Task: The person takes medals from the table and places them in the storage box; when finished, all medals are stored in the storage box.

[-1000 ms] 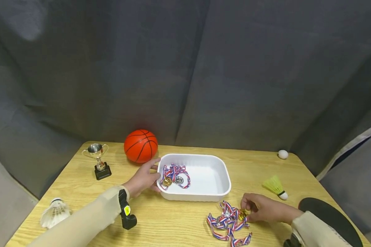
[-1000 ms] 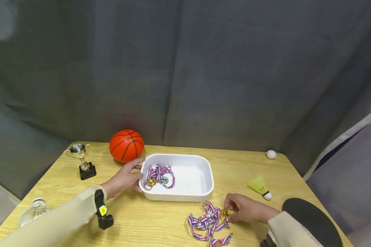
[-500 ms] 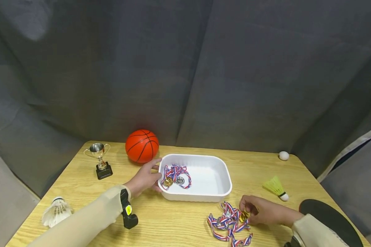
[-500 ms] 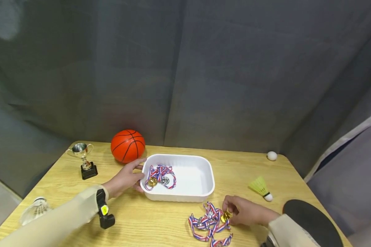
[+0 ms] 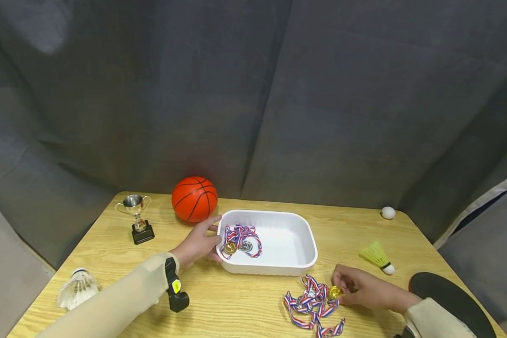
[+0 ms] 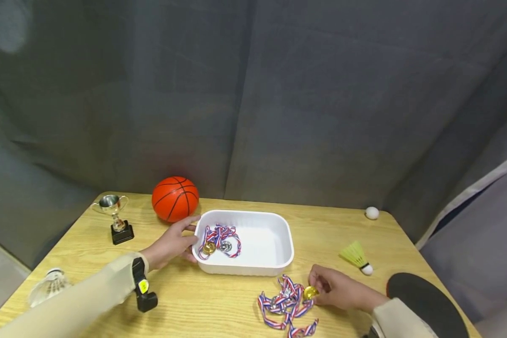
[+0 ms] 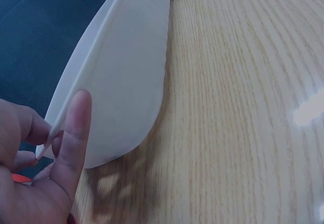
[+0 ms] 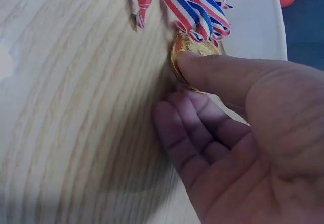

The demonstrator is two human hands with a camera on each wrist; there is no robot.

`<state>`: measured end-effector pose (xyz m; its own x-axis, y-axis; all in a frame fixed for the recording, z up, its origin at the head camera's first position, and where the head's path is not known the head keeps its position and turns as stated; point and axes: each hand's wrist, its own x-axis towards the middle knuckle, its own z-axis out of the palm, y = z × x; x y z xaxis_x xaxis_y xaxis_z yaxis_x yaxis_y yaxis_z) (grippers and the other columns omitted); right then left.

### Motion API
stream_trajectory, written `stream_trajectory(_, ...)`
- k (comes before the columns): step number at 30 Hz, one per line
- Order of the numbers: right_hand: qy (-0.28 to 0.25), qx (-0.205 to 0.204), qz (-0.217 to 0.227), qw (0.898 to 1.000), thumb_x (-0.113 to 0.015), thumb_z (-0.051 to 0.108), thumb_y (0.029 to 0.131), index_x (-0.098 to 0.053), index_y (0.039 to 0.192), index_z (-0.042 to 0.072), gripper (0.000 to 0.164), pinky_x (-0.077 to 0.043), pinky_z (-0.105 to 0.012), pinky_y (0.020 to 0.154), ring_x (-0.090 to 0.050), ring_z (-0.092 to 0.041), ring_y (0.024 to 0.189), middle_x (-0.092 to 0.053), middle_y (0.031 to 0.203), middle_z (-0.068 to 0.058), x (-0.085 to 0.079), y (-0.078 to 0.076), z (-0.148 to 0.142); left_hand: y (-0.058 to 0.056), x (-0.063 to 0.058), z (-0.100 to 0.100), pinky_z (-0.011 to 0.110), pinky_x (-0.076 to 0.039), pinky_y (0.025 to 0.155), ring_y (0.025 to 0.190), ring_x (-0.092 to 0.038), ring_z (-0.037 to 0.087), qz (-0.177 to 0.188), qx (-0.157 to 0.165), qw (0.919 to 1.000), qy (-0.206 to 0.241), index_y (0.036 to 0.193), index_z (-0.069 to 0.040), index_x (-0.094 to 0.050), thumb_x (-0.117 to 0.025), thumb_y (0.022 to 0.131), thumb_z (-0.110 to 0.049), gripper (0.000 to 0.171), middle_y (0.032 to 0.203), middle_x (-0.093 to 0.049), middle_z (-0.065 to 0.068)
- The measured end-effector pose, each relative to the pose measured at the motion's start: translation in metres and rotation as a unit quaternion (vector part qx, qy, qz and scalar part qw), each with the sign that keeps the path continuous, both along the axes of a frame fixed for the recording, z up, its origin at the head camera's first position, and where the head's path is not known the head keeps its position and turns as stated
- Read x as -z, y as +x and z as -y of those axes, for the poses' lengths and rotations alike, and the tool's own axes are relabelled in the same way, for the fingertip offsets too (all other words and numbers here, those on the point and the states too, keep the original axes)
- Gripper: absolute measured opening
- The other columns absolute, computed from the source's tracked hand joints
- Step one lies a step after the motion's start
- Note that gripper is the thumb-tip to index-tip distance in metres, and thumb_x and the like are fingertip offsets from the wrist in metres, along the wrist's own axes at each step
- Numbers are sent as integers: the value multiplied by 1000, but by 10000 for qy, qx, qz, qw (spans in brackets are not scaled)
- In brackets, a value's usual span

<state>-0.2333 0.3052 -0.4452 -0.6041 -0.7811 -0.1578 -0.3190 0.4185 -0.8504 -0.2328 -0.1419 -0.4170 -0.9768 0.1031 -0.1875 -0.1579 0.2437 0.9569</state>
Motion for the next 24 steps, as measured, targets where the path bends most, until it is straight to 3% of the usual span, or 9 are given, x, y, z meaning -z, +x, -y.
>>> stream_trajectory(5, -76, 11, 424, 9991, -63, 5, 102, -52, 110, -11, 21, -42, -18, 56, -49, 1, 75, -52, 86, 4, -3, 1, -5, 0, 0, -1, 45, -71, 66, 82, -71, 32, -11, 17, 10000, -9, 165, -10, -30, -53, 99, 6, 72, 149, -44, 30)
stream_trajectory(11, -613, -74, 1693, 9836, -55, 1, 105, -41, 121, -19, 29, -60, -18, 67, -66, -5, 78, -67, 89, 1, -14, 1, -14, 1, -2, -1, 47, -71, 67, 79, -70, 29, 8, -15, 10000, -34, 165, -9, -31, -53, 99, 6, 71, 148, -45, 29)
stream_trajectory(13, -757, -70, 1926, 9783, -53, 1, 106, -39, 125, -19, 31, -63, -19, 71, -70, -8, 82, -70, 92, 1, -21, 0, -17, 1, -2, -1, 47, -71, 67, 79, -70, 29, 7, -13, 10000, -19, 165, -9, -30, -53, 99, 6, 71, 148, -45, 29)
stream_trajectory(20, -609, 168, 1885, 9800, -49, 4, 108, -43, 132, -5, 26, -68, -30, 80, -72, -8, 88, -72, 99, -2, -54, -2, -24, 0, -1, 0, 49, -71, 69, 79, -70, 30, 26, 0, 10000, -3, 165, -9, -29, -53, 99, 5, 72, 150, -43, 30)
stream_trajectory(24, -765, 184, 1770, 9811, -46, 2, 109, -49, 131, 4, 22, -69, -31, 82, -73, -8, 88, -74, 100, -2, -71, -3, -25, 0, -1, 0, 50, -71, 69, 80, -71, 31, 43, 7, 10000, 0, 165, -8, -29, -53, 99, 5, 71, 149, -43, 30)
